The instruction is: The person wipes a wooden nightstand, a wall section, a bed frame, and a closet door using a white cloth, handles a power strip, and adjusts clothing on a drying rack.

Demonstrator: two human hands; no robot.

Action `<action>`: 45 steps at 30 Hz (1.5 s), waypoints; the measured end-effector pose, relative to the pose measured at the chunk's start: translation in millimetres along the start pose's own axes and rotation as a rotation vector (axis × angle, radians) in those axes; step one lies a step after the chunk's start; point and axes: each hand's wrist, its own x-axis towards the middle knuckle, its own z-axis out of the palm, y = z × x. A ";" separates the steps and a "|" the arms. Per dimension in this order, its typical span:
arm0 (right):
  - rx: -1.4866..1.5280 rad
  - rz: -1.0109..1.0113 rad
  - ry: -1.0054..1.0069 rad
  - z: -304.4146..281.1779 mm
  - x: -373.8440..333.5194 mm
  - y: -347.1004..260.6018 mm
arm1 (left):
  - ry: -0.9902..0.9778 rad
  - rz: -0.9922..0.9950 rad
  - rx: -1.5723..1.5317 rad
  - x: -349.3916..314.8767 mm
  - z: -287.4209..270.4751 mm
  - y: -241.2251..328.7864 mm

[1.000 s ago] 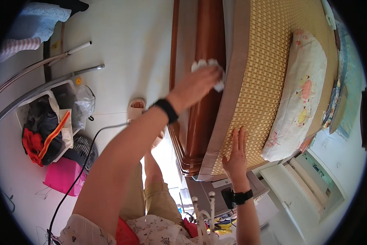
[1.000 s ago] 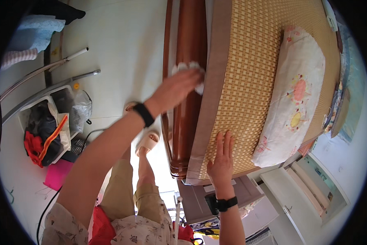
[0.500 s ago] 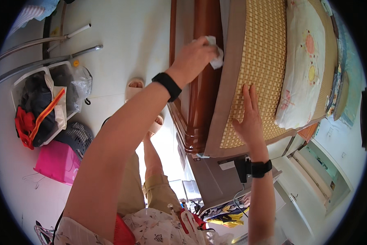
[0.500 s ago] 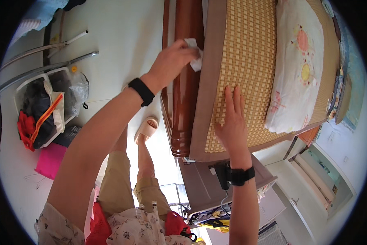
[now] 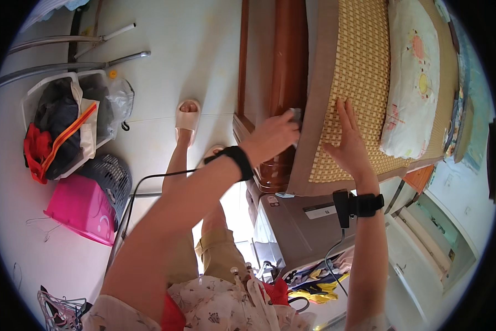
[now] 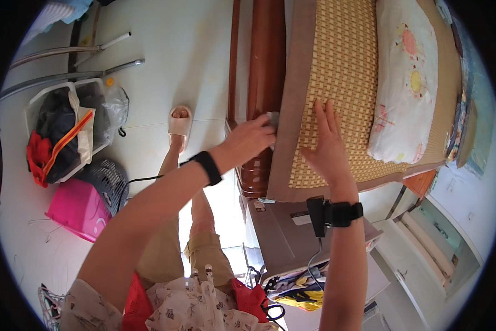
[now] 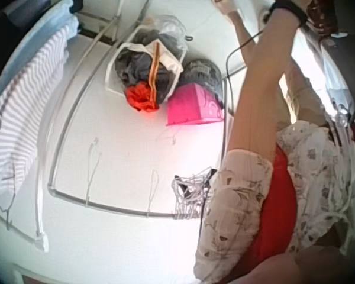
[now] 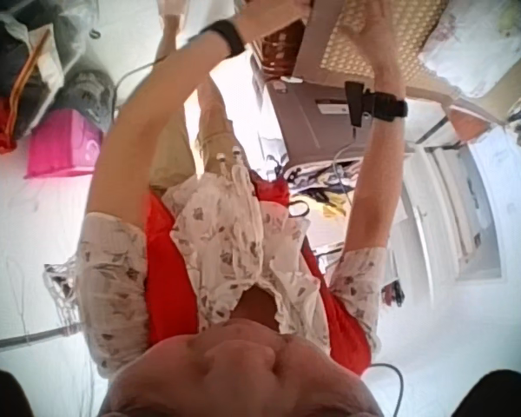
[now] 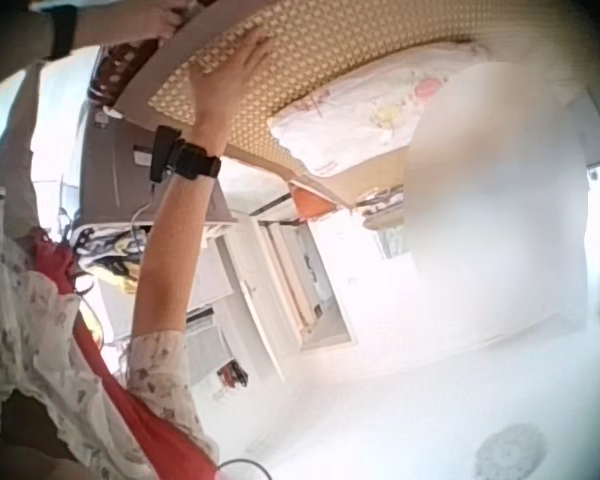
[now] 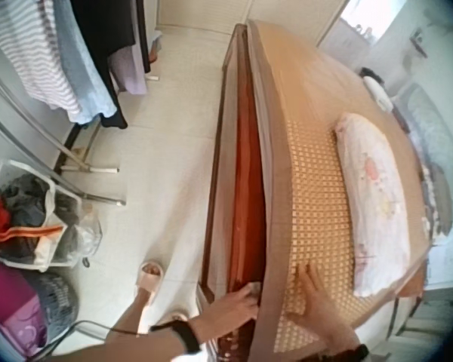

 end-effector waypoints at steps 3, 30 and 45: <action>0.017 0.007 0.012 5.4 6.2 1.9 | -0.091 -0.068 0.010 -0.5 19.0 11.9; -0.120 0.006 0.047 7.5 0.5 -0.6 | 0.196 -0.194 -0.230 -29.6 8.0 21.0; 0.139 0.022 -0.030 -37.8 17.5 -32.2 | 0.315 -0.621 -0.728 -37.7 -18.8 -0.1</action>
